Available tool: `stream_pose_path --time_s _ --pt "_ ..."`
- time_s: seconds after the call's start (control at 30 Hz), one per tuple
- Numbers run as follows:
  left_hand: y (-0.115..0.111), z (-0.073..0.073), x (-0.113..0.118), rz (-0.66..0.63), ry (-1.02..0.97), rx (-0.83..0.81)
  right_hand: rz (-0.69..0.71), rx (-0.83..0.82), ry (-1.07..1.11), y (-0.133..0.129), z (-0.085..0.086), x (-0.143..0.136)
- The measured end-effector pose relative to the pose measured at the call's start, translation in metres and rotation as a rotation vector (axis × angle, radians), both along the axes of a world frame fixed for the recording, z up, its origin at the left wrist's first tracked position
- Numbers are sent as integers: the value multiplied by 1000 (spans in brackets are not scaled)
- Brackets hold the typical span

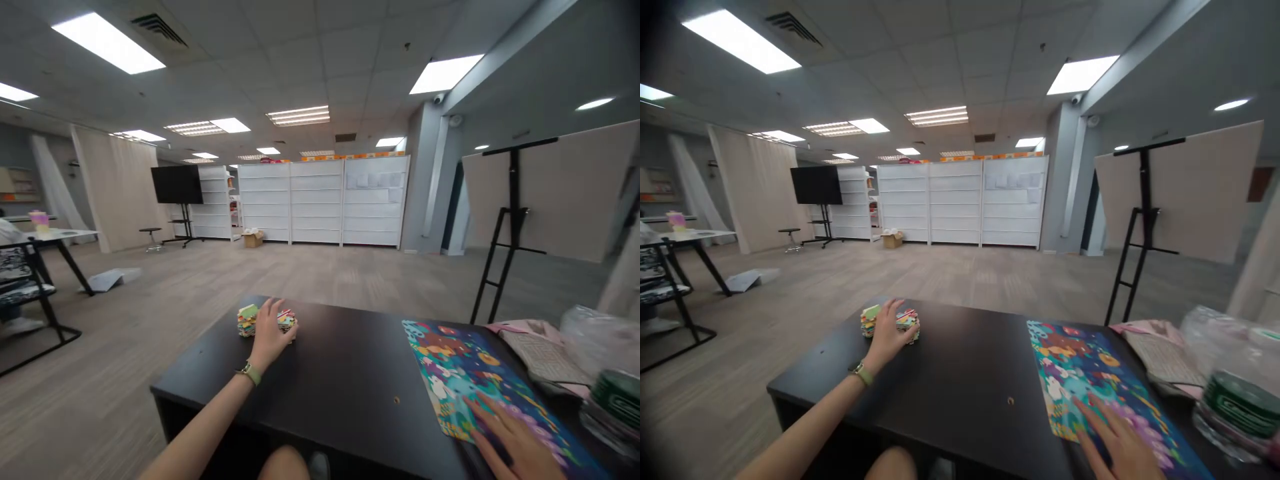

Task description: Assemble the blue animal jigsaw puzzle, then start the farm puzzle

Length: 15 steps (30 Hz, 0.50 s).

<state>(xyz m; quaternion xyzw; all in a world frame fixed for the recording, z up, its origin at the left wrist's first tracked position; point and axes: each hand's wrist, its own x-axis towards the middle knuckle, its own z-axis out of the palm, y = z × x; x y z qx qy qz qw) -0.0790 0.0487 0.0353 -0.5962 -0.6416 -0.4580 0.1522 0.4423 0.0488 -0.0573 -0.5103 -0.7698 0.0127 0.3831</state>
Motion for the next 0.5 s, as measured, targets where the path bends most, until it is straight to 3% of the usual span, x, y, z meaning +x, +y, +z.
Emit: stream_pose_path --time_s 0.1,0.17,0.27,0.37,0.5 --pt "22 -25 -16 -27 -33 -115 -62 -223 -216 17 16 -7" --pt "32 -39 -22 -81 -99 -135 -81 -280 -269 15 27 -3" --pt "44 -47 -18 -151 -164 -124 -121 -327 -294 6 42 2" --pt "49 -41 11 -332 -248 -150 -128 -301 -250 6 58 -19" --pt "53 -33 76 -440 -233 -170 69 -252 -63 33 74 -98"
